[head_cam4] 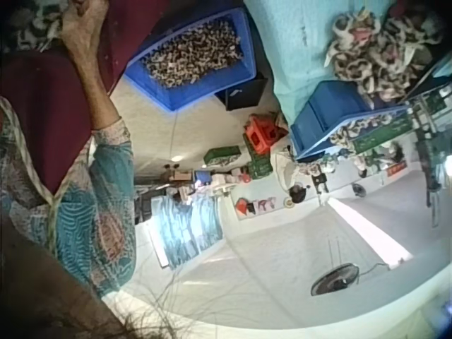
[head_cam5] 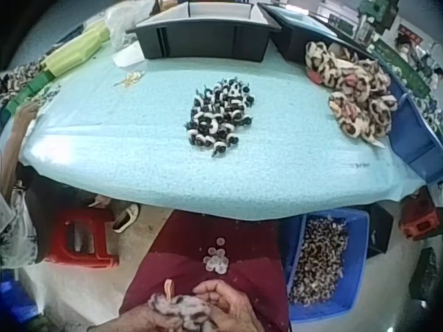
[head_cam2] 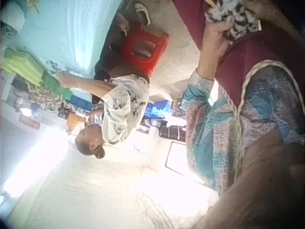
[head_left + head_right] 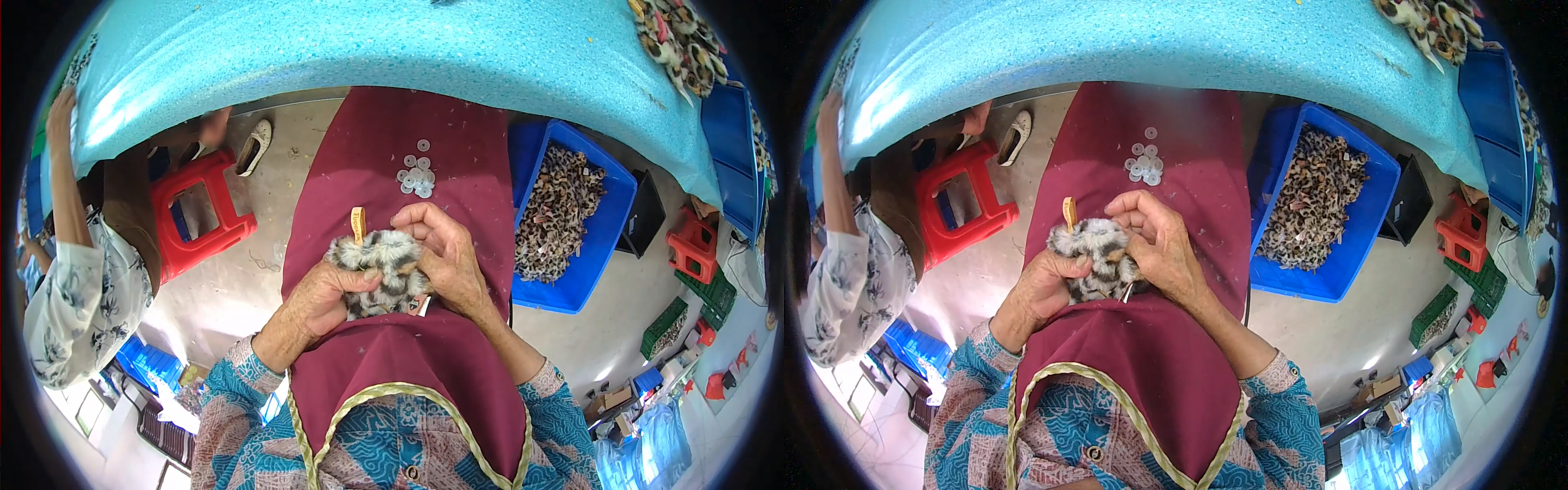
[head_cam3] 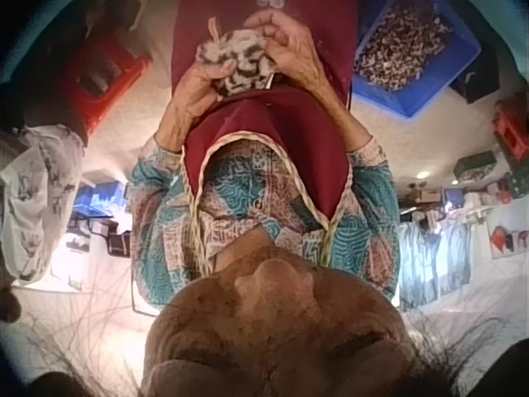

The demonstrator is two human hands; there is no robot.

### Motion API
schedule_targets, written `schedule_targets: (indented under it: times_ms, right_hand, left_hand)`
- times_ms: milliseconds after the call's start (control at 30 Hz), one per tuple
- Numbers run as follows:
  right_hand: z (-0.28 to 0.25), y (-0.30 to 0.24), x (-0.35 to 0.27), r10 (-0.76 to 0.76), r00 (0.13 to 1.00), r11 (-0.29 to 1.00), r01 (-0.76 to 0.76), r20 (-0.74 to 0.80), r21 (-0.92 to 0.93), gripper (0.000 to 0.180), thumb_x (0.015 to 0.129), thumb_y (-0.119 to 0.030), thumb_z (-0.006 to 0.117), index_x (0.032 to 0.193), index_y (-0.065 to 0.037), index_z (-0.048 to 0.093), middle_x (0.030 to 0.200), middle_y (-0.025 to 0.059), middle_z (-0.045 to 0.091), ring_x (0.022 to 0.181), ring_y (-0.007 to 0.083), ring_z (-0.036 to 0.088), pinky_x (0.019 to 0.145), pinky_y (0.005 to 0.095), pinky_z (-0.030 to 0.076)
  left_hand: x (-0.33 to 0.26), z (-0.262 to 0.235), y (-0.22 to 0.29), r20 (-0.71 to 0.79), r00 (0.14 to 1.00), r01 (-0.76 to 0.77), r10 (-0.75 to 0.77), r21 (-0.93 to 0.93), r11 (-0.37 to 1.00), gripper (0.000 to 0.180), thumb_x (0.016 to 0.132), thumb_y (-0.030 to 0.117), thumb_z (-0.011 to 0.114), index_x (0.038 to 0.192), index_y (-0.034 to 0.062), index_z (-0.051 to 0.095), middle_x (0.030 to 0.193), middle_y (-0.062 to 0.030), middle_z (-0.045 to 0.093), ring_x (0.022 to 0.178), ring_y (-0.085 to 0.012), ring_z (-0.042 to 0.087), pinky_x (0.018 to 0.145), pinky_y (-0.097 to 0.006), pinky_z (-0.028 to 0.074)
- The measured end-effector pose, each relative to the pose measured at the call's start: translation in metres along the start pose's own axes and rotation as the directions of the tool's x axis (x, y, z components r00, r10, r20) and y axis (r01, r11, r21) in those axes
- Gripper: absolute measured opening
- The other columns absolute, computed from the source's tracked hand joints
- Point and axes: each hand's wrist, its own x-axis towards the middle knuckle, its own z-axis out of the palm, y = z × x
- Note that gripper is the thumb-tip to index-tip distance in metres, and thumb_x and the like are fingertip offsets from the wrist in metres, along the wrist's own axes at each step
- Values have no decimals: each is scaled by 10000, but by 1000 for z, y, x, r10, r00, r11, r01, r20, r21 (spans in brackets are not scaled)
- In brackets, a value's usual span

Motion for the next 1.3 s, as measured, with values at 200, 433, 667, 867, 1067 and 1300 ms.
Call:
schedule_targets:
  times_ms: [200, 433, 667, 867, 1067, 1300]
  right_hand:
    - [-2, 1, 3, 15, 1000, 999, -14, -22, 33, 254, 803, 113, 449, 1040, 29, 485, 923, 96, 610, 843, 106, 592, 723, 219, 474]
    - [-5, -3, 4, 26, 999, 992, -23, -25, 124, 203, 838, 67, 482, 1034, 20, 502, 896, 84, 617, 836, 100, 590, 719, 224, 474]
    - [-7, -27, -11, -123, 991, 968, 110, -47, -226, 206, 866, -117, 567, 1021, 18, 545, 874, 59, 611, 809, 85, 568, 714, 223, 455]
    - [-6, -19, -7, -142, 990, 985, 143, 22, -99, 191, 846, -83, 577, 1007, 12, 538, 877, 47, 607, 805, 76, 566, 719, 221, 457]
    - [-5, -22, -13, -164, 986, 965, 164, 15, -205, 227, 835, -42, 560, 1047, 30, 521, 906, 58, 596, 817, 89, 552, 723, 227, 453]
    - [-13, -114, -11, -634, 757, 416, 503, 155, -758, 102, 742, -2, 642, 842, -9, 627, 749, 76, 634, 639, 146, 615, 581, 245, 480]
  left_hand:
    - [1, 1, 1, 18, 999, 27, -26, -23, 999, 465, 751, 34, 669, 1181, -15, 498, 1090, -108, 602, 1000, -229, 588, 901, -364, 469]
    - [3, 3, -2, 91, 996, 4, 3, -73, 997, 481, 763, 54, 666, 1202, -10, 480, 1126, -110, 583, 1038, -228, 569, 925, -371, 454]
    - [1, 15, -4, -55, 998, -40, 40, -11, 999, 465, 775, 41, 650, 1205, 2, 477, 1108, -102, 587, 1041, -233, 566, 924, -375, 457]
    - [3, 10, -8, 22, 999, -38, 38, 33, 999, 464, 744, 25, 677, 1176, 15, 508, 1084, -86, 599, 1016, -221, 576, 905, -365, 462]
    - [2, 5, -13, 90, 994, -75, 67, 88, 993, 451, 708, 6, 698, 1131, 0, 541, 1036, -86, 622, 971, -219, 595, 878, -358, 474]
    - [9, 11, -8, -32, 982, -185, 187, 66, 981, 409, 753, -39, 618, 1150, -25, 518, 1050, -136, 622, 957, -241, 612, 874, -388, 498]
